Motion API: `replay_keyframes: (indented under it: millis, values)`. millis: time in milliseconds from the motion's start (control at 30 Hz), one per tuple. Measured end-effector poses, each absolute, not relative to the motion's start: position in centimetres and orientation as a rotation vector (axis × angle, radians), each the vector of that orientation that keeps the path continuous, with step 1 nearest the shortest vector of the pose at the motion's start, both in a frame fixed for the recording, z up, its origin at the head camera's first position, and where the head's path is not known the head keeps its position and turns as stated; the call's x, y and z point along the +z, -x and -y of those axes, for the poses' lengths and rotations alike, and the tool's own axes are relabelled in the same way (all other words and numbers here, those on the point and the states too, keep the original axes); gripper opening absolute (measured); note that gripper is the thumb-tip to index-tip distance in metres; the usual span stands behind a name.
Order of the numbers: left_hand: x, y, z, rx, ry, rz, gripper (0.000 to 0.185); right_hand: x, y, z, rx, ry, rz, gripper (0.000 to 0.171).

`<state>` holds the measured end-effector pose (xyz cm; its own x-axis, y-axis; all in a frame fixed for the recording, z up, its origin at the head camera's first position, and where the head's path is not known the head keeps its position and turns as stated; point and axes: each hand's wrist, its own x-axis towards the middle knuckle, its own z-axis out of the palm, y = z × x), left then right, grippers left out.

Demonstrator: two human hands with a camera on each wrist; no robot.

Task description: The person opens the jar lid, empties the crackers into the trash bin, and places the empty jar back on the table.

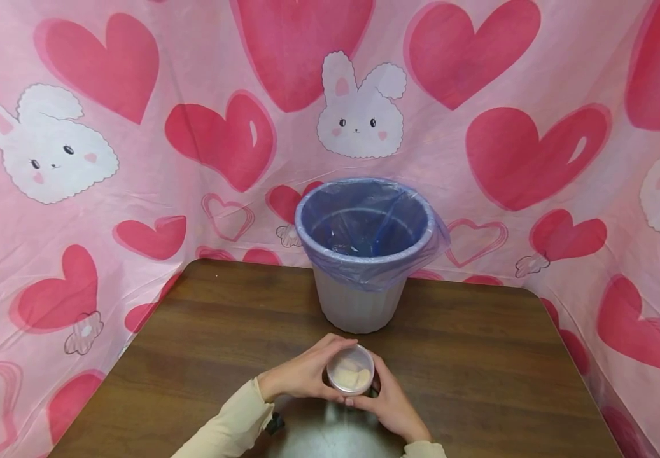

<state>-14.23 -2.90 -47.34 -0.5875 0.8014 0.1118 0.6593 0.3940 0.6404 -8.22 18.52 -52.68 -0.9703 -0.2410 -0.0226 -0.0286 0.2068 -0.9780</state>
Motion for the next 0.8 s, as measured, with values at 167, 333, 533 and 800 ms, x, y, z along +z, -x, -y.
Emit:
replay_keyframes:
  millis: [167,333,533,800]
  values:
    - [-47.4,14.3,3.3,0.942,-1.317,-2.452,0.094,-52.8,8.2,-18.4,-1.857,0.244,-2.316,0.089]
    - [-47.4,14.3,3.7,0.937,-1.327,-2.464,0.093,-52.9,8.2,-18.4,-1.862,0.25,-2.334,0.088]
    - [-47.2,14.4,4.0,0.94,-1.312,-2.477,0.089,-52.7,8.2,-18.4,-1.85,0.226,-2.324,0.088]
    - [-47.1,14.6,4.0,0.951,-1.281,-2.484,0.086,-52.6,8.2,-18.4,-1.843,0.228,-2.316,0.088]
